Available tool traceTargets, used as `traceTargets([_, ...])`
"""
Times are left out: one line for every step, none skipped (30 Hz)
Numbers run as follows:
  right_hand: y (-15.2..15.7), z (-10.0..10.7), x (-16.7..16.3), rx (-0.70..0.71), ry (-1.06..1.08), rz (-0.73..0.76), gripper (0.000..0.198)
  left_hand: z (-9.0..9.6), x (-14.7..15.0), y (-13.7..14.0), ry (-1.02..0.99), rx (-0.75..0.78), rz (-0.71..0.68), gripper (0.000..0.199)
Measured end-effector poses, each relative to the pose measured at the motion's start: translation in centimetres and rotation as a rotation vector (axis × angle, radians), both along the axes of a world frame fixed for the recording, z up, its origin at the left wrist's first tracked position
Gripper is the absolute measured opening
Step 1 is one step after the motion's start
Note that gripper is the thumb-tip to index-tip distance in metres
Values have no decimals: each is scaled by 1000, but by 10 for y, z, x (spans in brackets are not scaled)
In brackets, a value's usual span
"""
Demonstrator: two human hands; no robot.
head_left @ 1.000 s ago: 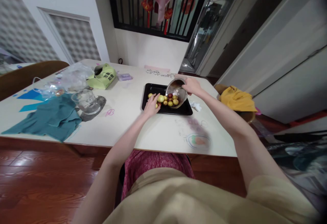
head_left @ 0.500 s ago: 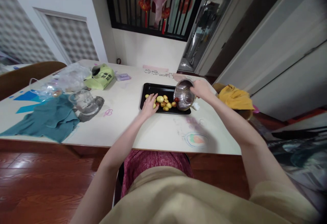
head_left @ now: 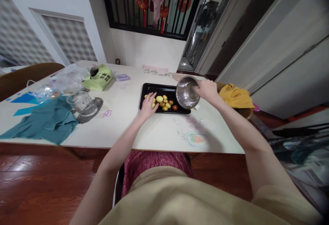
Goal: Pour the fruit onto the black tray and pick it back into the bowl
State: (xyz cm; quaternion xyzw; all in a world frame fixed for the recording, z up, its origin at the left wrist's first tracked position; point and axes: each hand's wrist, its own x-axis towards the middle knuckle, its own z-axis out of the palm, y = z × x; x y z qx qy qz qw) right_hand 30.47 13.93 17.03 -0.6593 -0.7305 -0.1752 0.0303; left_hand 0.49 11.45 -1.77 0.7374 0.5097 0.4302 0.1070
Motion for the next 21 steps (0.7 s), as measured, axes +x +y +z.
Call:
traceTargets([0,3,4,28,50,-20,40,2,0,-1,-14,7,0,64])
traceTargets([0,6,9,50,124,-39,37,4,-1,-2,-32,19,0,64])
traceTargets([0,7,14,46,221,-47,33,7,-2,-3,-54,37,1,63])
traceTargets([-2,7,18,3,330,-31,31,11,-2,-4,-78,59,5,61])
traceTargets([-5,6,22,-68,451,-4,29,15,-3,-6,-105,82,11,59])
traceTargets([-8,2,25,-159,574,31,27,18,-4,-8,-130,105,20,57])
traceTargets([-13,-5,26,-261,688,72,25,22,-4,-10,-154,126,29,54])
traceTargets([-18,-13,26,-366,785,120,25,26,-5,-12,-175,143,36,52])
traceTargets([-24,-24,24,-470,857,175,25,29,-5,-15,-192,155,40,49])
traceTargets([-30,-36,22,-564,911,236,26,32,-6,-18,-206,164,39,48])
traceTargets([-37,-48,19,-665,944,298,29,33,-6,-20,-217,169,35,47])
traceTargets([-42,-61,15,-755,965,346,32,34,-7,-23,-226,171,26,46])
traceTargets([-47,-72,11,-829,984,386,36,34,-8,-26,-234,169,14,46])
traceTargets([-51,-83,7,-885,1000,431,38,33,-9,-29,-242,166,1,46])
traceTargets([-55,-92,4,-926,1017,475,41,32,-10,-32,-250,161,-13,46])
traceTargets([-57,-100,2,-960,1029,514,42,31,-11,-35,-255,159,-30,46])
traceTargets([-59,-106,-1,-988,1038,550,44,30,-13,-39,-257,159,-50,45])
traceTargets([-59,-110,-2,-1010,1041,576,47,29,-15,-42,-257,162,-72,45])
traceTargets([-59,-113,-3,-1026,1037,590,49,28,-17,-45,-256,168,-96,44])
traceTargets([-58,-115,-4,-1038,1024,593,50,28,-18,-49,-254,173,-120,43])
traceTargets([-57,-116,-5,-1042,1003,585,51,28,-20,-52,-252,177,-142,43])
